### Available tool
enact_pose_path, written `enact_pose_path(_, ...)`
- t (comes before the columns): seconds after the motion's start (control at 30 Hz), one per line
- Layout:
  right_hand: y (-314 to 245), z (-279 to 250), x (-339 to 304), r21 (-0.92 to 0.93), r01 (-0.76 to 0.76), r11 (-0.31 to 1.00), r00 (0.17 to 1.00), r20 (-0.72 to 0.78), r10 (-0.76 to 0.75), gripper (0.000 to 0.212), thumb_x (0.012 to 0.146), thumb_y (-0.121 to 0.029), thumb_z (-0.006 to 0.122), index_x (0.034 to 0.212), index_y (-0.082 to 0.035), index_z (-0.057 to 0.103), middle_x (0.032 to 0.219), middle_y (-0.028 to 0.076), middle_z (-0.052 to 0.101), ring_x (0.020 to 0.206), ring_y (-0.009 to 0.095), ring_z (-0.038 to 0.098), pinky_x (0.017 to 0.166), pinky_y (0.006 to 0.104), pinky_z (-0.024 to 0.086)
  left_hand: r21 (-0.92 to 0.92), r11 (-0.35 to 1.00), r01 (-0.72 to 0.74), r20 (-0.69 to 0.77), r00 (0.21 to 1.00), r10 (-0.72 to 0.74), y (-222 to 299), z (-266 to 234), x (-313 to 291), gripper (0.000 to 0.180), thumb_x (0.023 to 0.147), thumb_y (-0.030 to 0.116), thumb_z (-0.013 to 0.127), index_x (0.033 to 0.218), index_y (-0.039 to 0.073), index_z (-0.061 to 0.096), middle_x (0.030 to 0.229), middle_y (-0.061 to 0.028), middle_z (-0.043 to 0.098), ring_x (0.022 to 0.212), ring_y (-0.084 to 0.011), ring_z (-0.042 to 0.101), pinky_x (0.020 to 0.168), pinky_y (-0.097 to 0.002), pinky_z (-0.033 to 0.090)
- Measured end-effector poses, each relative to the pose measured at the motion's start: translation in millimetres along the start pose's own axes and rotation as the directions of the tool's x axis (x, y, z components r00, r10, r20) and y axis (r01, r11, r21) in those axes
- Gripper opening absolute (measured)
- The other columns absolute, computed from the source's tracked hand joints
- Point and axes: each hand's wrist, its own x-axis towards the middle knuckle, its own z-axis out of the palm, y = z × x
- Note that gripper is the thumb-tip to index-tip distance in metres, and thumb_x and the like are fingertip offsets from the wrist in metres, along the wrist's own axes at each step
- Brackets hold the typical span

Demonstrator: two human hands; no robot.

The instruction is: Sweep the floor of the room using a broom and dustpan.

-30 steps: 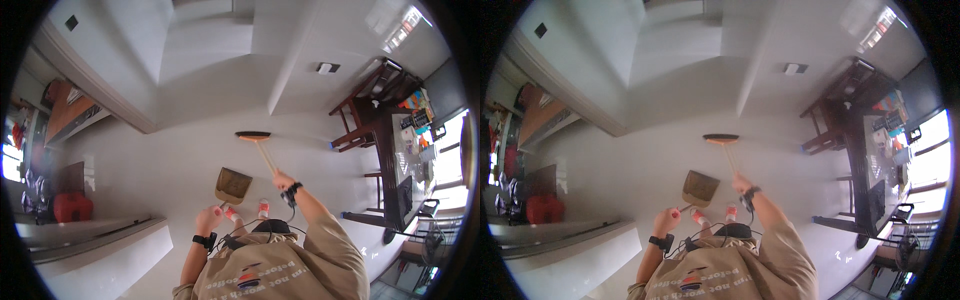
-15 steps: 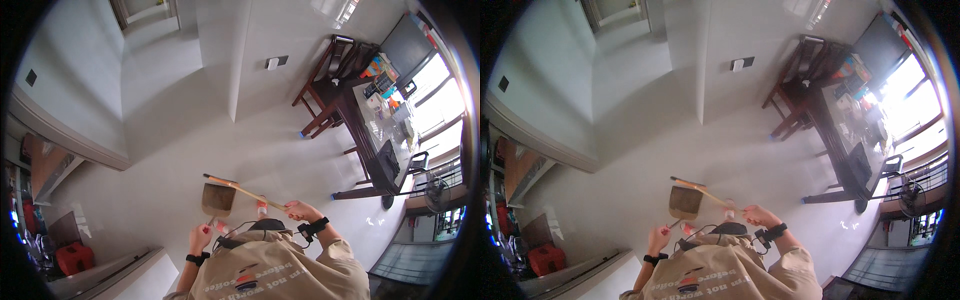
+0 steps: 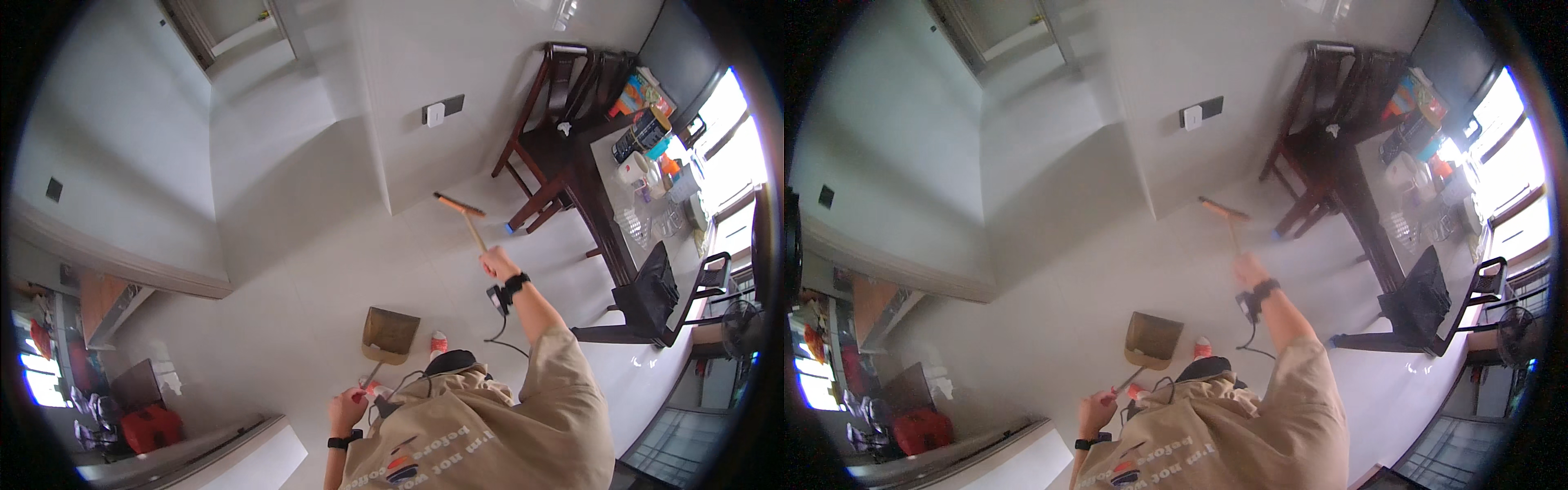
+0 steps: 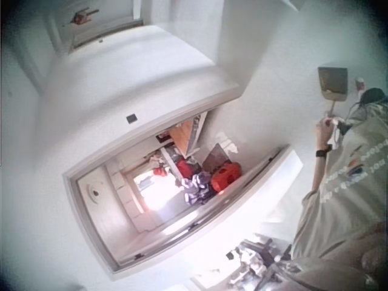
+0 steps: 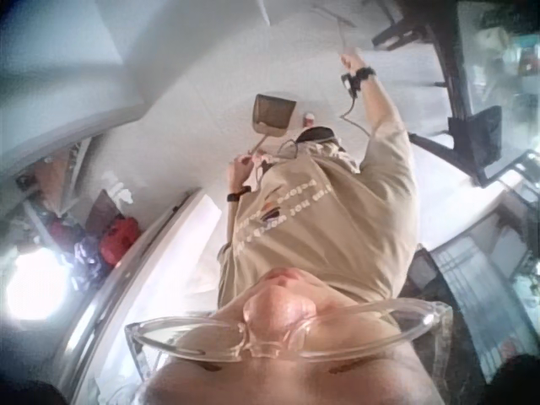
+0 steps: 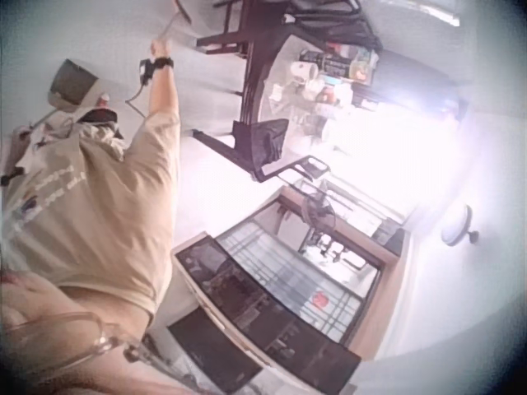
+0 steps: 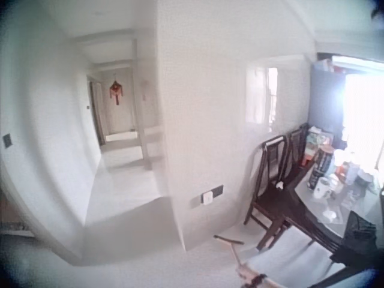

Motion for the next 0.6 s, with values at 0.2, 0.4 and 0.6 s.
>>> enact_pose_path(0.2, 5, -29, 106, -0.106, -0.094, 0.99, 0.995, -0.026, 0.092, 0.023, 0.068, -0.008, 0.049, 0.045, -0.004, 0.047, 0.04, 0.009, 0.045, 0.029, 0.02, 0.04, 0.028, 0.0331, 0.025, 0.058, 0.998, -0.012, 0.063, 0.998, 0.008, 61, 7, 21, 0.016, 0.067, 0.019, 0.059, 0.081, 0.012, 0.065, 0.072, -0.0114, 0.063, 0.067, -0.0281, 0.061, 0.062, -0.0355, 0.049)
enact_pose_path(0.4, 47, -43, 139, -0.515, 0.023, 0.857, 0.993, 0.11, 0.04, 0.016, 0.073, -0.013, 0.046, 0.072, -0.002, 0.033, 0.047, 0.01, 0.048, 0.032, 0.02, 0.043, 0.029, 0.0332, 0.029, -0.002, 0.989, -0.15, 0.143, 0.978, 0.149, 72, 23, 47, 0.016, 0.067, 0.02, 0.058, 0.08, 0.015, 0.065, 0.072, -0.0107, 0.062, 0.067, -0.0296, 0.06, 0.059, -0.037, 0.048)
enact_pose_path(0.6, 100, -34, -7, -0.48, -0.18, 0.858, 0.948, 0.146, 0.281, 0.082, 0.075, -0.011, 0.048, 0.134, 0.002, -0.007, 0.069, 0.017, 0.057, 0.046, 0.025, 0.054, 0.037, 0.0349, 0.043, 0.026, 0.996, -0.085, 0.19, 0.979, 0.079, 92, 20, 78, 0.015, 0.066, 0.018, 0.059, 0.08, 0.015, 0.065, 0.072, -0.0082, 0.063, 0.066, -0.0272, 0.061, 0.06, -0.0356, 0.049)
